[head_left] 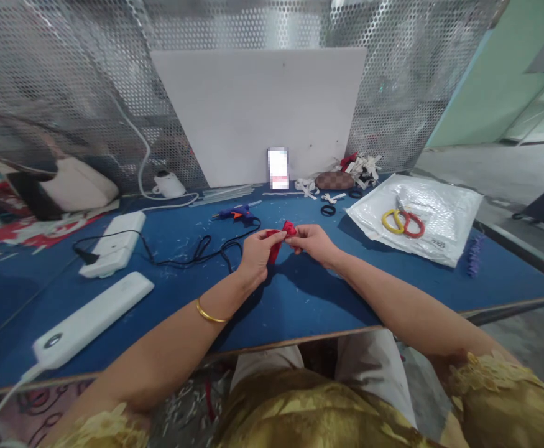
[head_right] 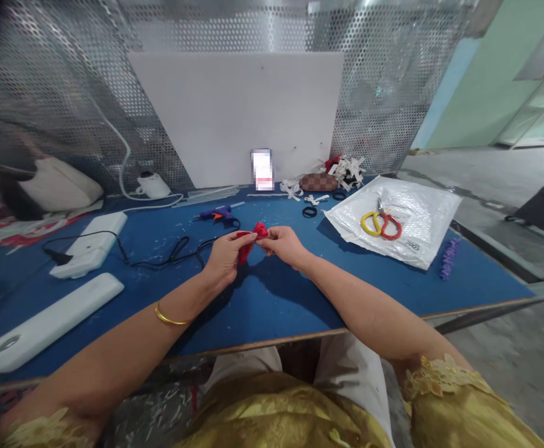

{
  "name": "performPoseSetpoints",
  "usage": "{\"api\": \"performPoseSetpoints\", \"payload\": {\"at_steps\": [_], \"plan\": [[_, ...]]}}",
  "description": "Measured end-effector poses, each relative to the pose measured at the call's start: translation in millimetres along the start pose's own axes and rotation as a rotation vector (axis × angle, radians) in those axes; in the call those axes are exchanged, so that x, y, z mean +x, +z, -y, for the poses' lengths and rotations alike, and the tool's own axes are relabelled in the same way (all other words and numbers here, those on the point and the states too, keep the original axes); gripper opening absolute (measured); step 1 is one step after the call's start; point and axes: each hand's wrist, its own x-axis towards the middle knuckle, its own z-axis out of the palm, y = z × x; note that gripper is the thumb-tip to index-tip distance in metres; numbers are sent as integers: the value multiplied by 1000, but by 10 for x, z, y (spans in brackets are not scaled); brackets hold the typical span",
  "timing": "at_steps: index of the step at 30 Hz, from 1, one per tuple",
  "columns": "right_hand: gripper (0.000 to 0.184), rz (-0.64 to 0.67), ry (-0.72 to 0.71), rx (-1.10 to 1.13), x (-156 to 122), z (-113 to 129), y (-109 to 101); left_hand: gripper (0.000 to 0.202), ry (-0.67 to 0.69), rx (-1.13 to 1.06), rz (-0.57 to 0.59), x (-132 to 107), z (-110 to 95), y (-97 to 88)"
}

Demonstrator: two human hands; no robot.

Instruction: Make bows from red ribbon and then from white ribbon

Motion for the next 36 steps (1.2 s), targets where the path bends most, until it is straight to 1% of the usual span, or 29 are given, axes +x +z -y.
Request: {"api": "performPoseSetpoints", "payload": {"at_steps": [4,7,10,13,16,19,21,24,26,28,32,34,36], "plan": [[20,34,-38,-76,-11,-29,24,17,-148,-137,-26,32,17,-6],[21,25,-64,-146,-7,-42,18,16,-207,-172,-41,66,31,-27],[22,9,-70,-169,3,-43,2,15,-212,-178,-52,83,32,-32],[22,23,-55,-70,-6,-36,6,18,-161,-169,-28,58,-2,-11],[26,45,22,84,-40,-31,50,24,-97,-152,22,-2,-48,19],[35,69,98,167,-81,-26,112,29,-116,-127,59,-51,-66,32],[34,66,104,178,-95,-20,134,30,-127,-113,77,-56,-63,24],[28,47,46,104,-85,-12,120,28,-117,-87,62,-28,-49,-5],[23,46,-12,2,-65,-17,89,25,-113,-66,18,-2,-40,-23],[23,59,-48,-124,-47,-29,57,21,-121,-72,-18,17,-30,-34],[24,111,-53,-353,-28,-73,12,21,-164,-123,-58,29,-5,-35],[22,133,-40,-383,-17,-103,-2,21,-198,-134,-73,33,8,-33],[21,154,-10,-357,-3,-136,-11,19,-229,-133,-73,39,18,-33]]}}
